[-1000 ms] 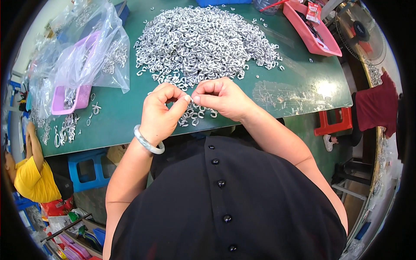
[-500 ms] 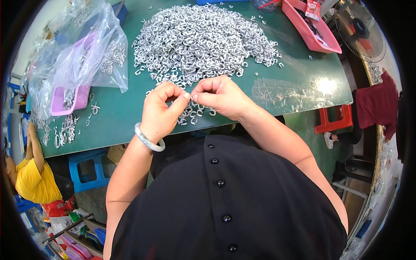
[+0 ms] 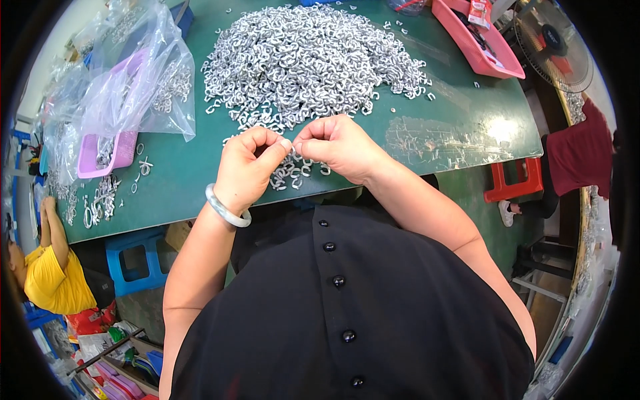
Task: The person interlocks small plastic clips together on a workbench by hand, repositions a plastic stool underneath, and continues connecting the clips.
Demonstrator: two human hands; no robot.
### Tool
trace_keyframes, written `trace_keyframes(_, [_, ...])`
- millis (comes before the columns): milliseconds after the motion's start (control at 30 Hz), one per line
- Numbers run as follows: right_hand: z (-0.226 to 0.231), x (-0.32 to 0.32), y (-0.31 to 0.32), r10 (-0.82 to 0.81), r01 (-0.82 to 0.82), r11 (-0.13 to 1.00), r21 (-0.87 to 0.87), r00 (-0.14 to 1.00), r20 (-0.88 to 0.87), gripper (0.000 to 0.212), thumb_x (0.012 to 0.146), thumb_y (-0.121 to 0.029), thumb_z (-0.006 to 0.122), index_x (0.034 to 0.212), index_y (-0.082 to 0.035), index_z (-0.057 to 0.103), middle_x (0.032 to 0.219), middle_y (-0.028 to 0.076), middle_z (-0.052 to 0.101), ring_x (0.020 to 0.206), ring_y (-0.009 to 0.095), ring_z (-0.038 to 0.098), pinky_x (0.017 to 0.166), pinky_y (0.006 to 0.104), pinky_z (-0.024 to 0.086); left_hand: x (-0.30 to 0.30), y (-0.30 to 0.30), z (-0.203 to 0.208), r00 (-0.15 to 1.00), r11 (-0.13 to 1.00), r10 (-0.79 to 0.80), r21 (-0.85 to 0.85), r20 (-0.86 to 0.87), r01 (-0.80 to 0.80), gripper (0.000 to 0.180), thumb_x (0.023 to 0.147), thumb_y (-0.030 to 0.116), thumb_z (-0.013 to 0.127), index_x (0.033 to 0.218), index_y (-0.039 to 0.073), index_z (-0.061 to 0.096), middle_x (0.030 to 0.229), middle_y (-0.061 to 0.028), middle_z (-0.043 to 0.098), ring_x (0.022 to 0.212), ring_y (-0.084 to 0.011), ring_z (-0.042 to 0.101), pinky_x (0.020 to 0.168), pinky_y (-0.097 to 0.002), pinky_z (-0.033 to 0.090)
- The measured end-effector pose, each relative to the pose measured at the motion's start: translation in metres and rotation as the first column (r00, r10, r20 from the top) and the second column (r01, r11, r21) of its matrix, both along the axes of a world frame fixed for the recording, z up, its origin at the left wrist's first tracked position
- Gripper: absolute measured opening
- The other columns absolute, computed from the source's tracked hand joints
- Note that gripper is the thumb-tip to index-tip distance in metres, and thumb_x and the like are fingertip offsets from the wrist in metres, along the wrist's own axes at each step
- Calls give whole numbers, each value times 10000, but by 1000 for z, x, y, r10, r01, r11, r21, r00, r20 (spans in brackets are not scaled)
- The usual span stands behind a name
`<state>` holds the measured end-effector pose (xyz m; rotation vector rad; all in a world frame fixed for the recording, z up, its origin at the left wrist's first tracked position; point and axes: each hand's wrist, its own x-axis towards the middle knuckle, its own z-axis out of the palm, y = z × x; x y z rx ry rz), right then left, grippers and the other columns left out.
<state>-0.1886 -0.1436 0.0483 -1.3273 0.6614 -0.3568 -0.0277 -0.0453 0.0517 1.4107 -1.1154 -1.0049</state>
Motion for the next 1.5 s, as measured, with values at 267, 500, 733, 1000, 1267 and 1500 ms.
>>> trace_keyframes(267, [-1,0,1,-2,1,1000,26,1000,29,116,823,-93,671,861,17,676,761,-1,630,686,46,527,622,211,420,2,0,-4,998,999,-6,33,-63,8,100,888,80,631,834,-2,647,760,47,568,686,-26,445,616,-194,353])
trace_keyframes(500, [2,0,2,-8,7,999,33,1000,10,117,827,-92,662,867,16,675,760,4,632,688,52,535,633,213,430,4,0,-4,994,999,-26,37,-106,30,103,900,100,632,871,2,647,794,35,594,730,-32,482,670,-195,387])
trace_keyframes(733, [-1,1,0,-34,33,992,119,999,10,112,821,-94,658,857,11,671,739,7,623,652,65,526,612,216,423,6,1,-8,981,998,-52,20,-189,57,138,929,149,612,913,17,645,813,13,614,756,-57,522,710,-215,420])
trace_keyframes(1000, [-4,1,-1,-64,53,988,145,995,70,102,816,-98,666,852,-3,670,738,8,627,641,66,518,601,214,420,0,4,-1,964,998,-49,18,-262,56,157,948,159,581,977,19,647,832,-17,653,753,-76,580,713,-234,458])
trace_keyframes(1267, [2,1,0,-45,36,992,120,997,68,107,821,-112,665,842,-8,677,718,-4,619,631,58,508,589,212,405,0,4,-5,958,1000,-18,19,-285,24,122,928,106,603,990,10,644,826,-22,656,740,-81,598,705,-231,484])
trace_keyframes(1500, [3,0,0,-47,38,991,129,997,64,115,823,-99,666,869,5,685,721,6,626,638,60,519,589,210,408,0,3,-3,964,1000,-20,17,-266,25,119,930,104,599,983,8,644,806,-22,652,717,-80,594,687,-227,485])
